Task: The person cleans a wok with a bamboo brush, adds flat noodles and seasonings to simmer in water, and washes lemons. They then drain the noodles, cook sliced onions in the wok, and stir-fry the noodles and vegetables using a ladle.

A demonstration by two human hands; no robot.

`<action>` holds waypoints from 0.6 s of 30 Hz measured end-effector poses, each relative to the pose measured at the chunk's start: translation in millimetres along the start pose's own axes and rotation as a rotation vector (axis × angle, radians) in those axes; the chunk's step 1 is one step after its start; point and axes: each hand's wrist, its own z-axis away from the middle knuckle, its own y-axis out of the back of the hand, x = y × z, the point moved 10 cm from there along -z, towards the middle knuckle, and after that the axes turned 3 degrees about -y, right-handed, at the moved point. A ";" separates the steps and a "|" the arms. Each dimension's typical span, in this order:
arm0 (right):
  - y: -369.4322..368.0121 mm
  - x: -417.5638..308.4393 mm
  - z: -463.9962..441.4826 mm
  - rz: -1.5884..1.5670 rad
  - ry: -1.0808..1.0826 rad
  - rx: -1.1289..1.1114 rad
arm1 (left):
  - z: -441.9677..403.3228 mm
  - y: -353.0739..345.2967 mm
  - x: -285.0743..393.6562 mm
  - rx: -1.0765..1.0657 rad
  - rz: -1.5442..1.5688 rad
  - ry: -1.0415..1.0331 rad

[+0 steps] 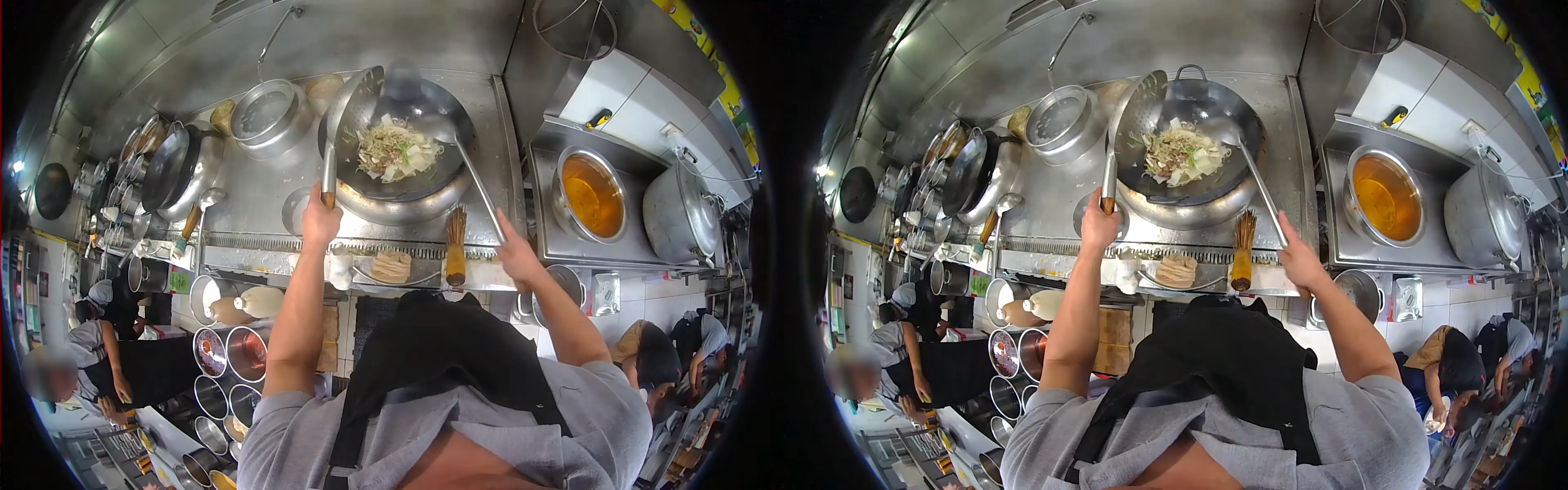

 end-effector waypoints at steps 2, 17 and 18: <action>-20.7 -29.1 -1.7 -0.603 -0.447 -0.171 | 9.5 -12.8 4.4 0.037 0.041 0.030; -39.1 -177.5 -65.0 -1.657 -0.305 -0.311 | 64.9 -88.9 32.6 0.023 -0.003 0.051; -39.5 -163.3 -60.8 -1.553 -0.349 -0.257 | 60.1 -88.4 29.2 0.095 0.106 -0.069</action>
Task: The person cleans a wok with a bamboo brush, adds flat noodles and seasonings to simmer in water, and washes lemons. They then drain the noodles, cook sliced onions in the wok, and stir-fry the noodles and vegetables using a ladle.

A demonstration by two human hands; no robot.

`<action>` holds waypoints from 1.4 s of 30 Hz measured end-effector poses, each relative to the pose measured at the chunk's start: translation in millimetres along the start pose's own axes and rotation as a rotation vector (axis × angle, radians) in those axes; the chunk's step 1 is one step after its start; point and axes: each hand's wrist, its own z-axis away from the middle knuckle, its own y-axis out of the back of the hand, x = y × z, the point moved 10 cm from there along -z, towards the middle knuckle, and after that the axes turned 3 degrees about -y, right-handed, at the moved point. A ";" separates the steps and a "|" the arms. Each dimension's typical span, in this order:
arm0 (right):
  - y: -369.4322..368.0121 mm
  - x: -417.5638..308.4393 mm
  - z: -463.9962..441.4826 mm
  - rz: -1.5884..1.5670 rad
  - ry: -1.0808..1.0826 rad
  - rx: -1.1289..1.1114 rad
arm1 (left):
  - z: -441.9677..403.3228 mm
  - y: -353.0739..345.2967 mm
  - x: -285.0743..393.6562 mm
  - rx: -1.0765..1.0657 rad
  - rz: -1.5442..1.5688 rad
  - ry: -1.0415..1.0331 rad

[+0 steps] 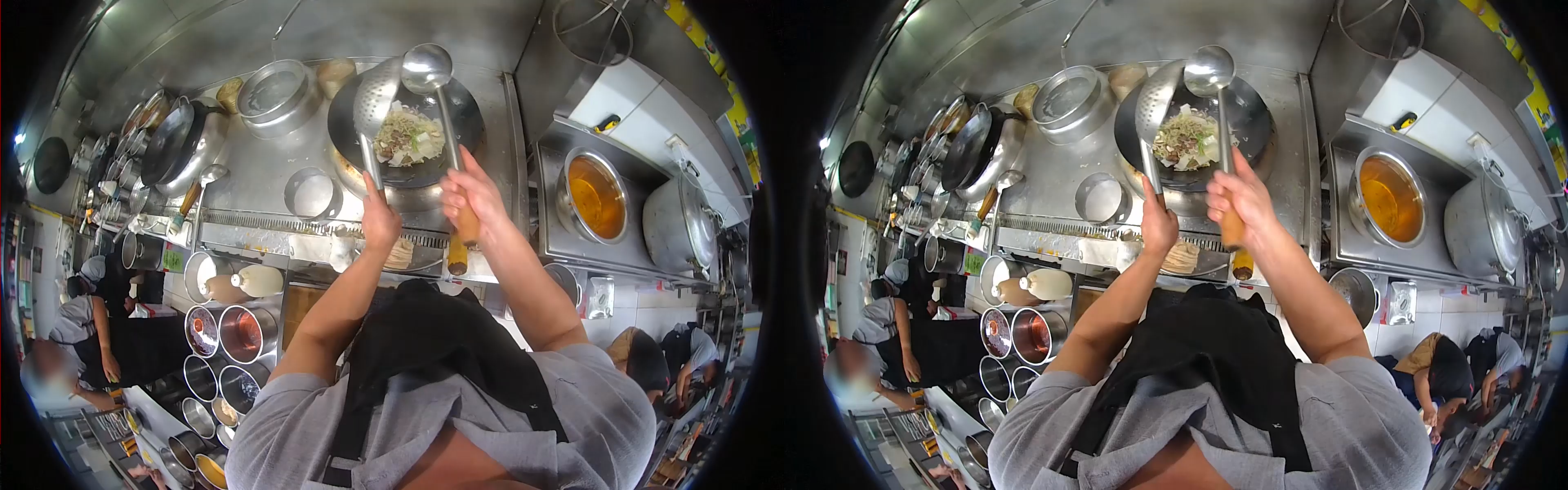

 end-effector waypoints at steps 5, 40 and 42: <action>132.5 -27.7 32.2 1.315 0.195 0.245 | 8.4 68.3 -39.3 0.054 0.388 0.021; -0.7 143.1 -25.6 0.028 -0.505 -0.439 | 680.3 321.5 -297.9 1.844 0.425 0.992; -23.1 161.5 -10.3 0.084 -0.506 -0.489 | 704.4 353.9 -313.6 2.016 0.476 0.879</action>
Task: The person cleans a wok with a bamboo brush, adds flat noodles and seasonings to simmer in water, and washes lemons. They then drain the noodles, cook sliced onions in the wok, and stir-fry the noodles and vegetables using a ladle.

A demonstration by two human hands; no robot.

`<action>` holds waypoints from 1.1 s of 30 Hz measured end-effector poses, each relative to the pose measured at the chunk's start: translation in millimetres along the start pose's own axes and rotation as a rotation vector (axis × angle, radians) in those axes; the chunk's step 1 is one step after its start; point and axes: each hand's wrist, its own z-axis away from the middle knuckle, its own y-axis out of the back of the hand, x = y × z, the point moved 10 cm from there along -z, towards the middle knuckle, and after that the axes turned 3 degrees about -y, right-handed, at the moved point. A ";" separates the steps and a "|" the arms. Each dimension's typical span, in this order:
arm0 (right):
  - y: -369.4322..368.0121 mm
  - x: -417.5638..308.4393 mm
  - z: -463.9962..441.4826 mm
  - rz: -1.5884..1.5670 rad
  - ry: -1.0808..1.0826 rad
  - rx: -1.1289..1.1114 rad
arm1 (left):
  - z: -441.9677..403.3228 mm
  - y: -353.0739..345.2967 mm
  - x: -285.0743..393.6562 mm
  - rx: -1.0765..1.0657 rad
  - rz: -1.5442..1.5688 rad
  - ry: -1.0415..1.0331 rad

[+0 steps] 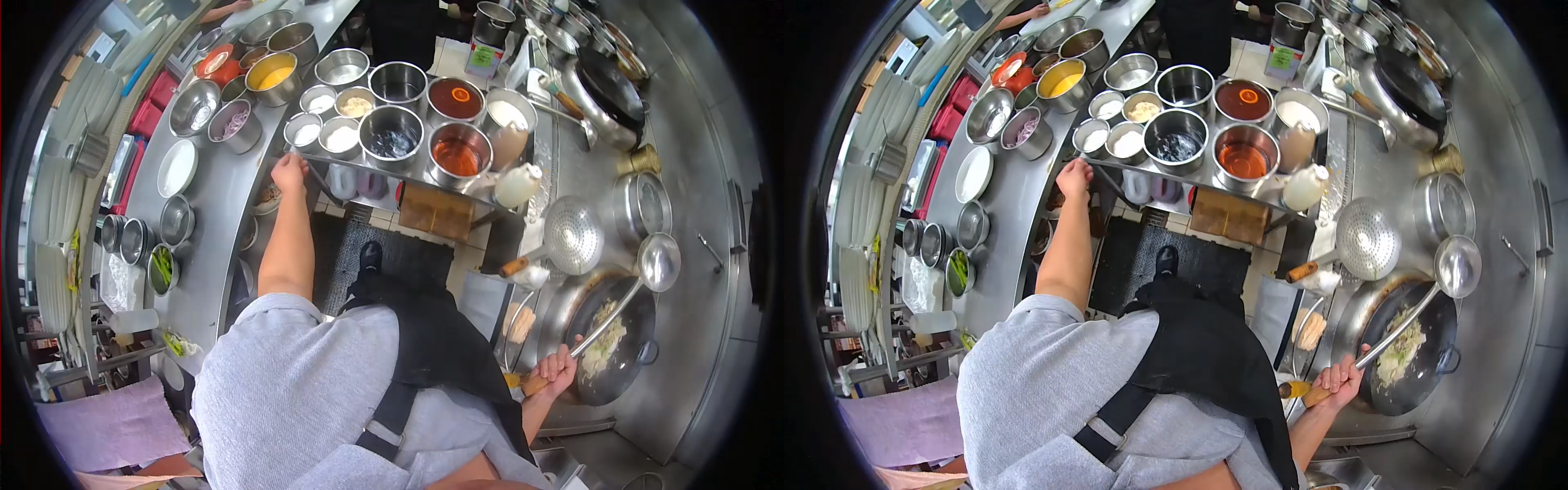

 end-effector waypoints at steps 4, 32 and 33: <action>-66.9 54.9 -23.0 0.073 -0.013 -0.012 | -78.6 -34.3 -14.8 0.092 0.182 0.118; -213.4 206.7 -106.4 0.561 -0.156 -0.067 | -62.6 -56.3 104.6 -0.405 -0.473 -0.388; -214.4 205.8 -108.0 0.578 -0.159 -0.067 | -63.5 -57.5 94.7 -0.394 -0.517 -0.412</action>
